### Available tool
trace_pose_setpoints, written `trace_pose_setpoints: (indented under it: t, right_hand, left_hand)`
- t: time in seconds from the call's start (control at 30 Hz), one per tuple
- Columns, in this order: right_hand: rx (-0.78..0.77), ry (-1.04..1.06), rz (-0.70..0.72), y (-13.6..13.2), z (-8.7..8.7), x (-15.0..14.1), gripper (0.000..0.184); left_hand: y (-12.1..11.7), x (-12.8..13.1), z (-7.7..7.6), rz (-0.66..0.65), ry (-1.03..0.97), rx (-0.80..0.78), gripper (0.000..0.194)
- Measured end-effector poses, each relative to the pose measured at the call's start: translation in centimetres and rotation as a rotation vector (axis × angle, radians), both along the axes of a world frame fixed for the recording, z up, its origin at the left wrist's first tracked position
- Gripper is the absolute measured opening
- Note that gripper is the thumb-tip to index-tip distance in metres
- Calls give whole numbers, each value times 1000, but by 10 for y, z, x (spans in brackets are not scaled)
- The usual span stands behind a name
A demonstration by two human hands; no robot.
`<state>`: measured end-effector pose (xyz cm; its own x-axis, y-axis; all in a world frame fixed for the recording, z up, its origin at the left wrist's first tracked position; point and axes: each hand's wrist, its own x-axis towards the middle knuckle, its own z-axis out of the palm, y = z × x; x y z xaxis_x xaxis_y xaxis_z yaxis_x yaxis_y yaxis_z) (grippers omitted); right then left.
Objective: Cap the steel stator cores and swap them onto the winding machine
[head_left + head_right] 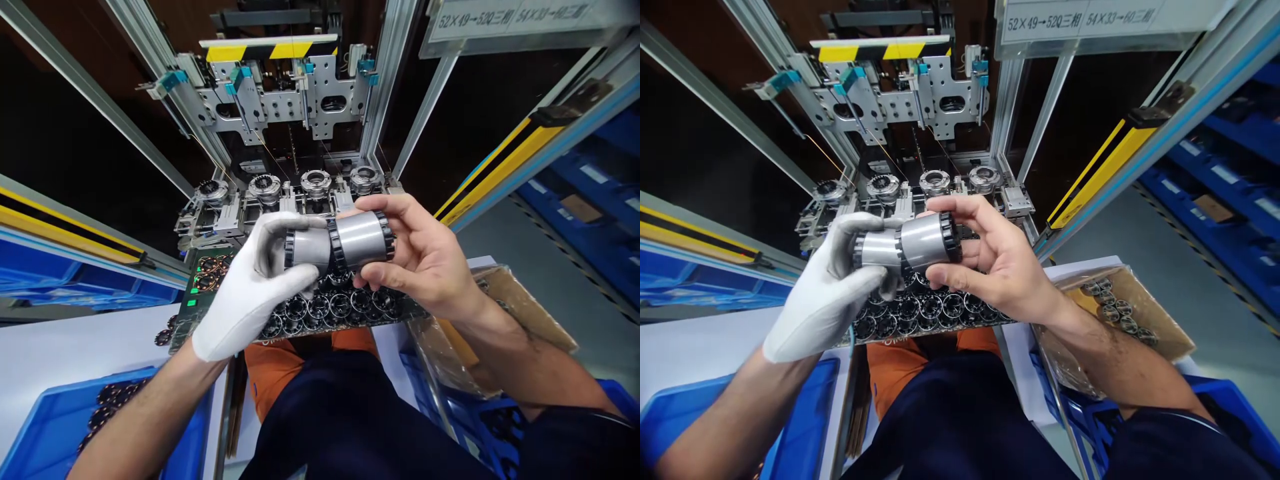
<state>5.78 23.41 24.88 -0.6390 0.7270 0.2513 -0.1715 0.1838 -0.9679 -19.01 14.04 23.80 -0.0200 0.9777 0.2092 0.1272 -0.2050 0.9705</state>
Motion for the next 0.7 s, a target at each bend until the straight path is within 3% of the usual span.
trace_pose_setpoints:
  t: [0.1, 0.23, 0.4, 0.5, 0.6, 0.7]
  right_hand:
    - [0, 5, -15, 3, -2, 0, 63]
    - [96, -65, -60, 35, 4, 0, 63]
    - [563, -314, -317, 141, 17, -8, 56]
    - [775, -594, -471, 217, 6, -18, 56]
    - [754, -827, -505, 273, -18, -26, 66]
    - [719, -882, -485, 305, -43, -26, 72]
  left_hand:
    - [7, 5, -4, 33, -9, -14, 43]
    - [43, -2, 1, 130, 234, 49, 55]
    - [150, -31, 26, 230, 738, 213, 65]
    - [224, -43, 31, 300, 1064, 178, 68]
    - [278, -47, 17, 316, 1149, 36, 74]
    - [304, -51, -6, 277, 1154, -50, 76]
